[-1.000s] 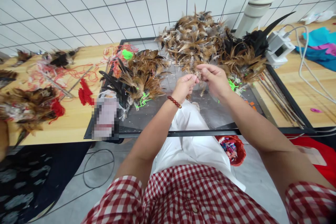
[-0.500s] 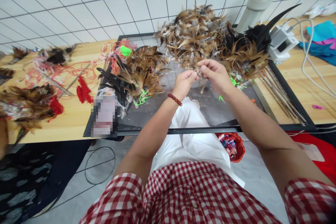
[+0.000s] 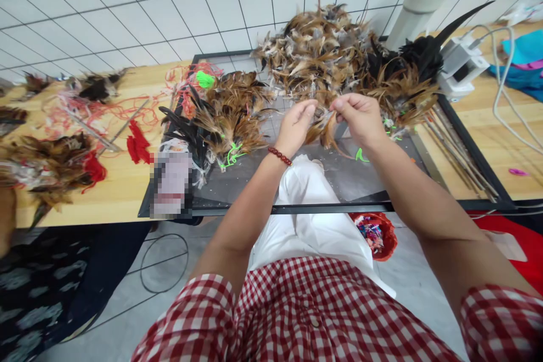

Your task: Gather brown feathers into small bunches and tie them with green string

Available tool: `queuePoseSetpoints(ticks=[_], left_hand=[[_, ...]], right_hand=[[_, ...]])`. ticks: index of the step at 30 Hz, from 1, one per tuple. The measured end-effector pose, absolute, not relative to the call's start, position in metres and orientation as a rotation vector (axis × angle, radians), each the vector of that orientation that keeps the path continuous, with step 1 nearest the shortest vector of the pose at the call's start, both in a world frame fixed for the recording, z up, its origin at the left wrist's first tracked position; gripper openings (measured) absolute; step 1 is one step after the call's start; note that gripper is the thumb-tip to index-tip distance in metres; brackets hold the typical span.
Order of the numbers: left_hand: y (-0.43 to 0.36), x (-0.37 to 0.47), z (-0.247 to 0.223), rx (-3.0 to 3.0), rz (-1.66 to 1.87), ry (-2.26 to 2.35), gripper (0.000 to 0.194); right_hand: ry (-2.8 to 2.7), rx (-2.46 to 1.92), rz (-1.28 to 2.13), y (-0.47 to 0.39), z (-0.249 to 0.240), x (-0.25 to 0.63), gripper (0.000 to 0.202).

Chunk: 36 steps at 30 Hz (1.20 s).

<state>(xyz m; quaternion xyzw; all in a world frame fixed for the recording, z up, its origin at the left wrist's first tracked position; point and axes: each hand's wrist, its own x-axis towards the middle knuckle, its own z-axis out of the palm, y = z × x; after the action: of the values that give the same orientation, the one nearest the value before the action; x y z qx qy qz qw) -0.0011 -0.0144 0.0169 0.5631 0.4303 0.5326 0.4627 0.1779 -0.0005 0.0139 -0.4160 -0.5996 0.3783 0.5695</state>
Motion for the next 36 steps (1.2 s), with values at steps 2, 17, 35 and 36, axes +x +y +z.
queuePoseSetpoints(ticks=[2,17,35,36], left_hand=[[-0.018,0.003,0.017,1.425,1.229,0.973,0.020],[-0.033,0.025,0.011,1.023,1.098,0.869,0.027],[-0.033,0.014,0.024,0.693,1.025,0.924,0.032],[-0.032,0.014,0.024,0.684,1.030,0.913,0.031]], right_hand=[[-1.491,-1.023,0.808,-0.008,0.016,0.171,0.049],[-1.590,-1.066,0.562,-0.017,0.016,0.159,0.035],[-2.879,-1.382,0.305,-0.032,0.073,0.255,0.026],[-2.910,-1.423,0.348,-0.038,0.072,0.259,0.028]])
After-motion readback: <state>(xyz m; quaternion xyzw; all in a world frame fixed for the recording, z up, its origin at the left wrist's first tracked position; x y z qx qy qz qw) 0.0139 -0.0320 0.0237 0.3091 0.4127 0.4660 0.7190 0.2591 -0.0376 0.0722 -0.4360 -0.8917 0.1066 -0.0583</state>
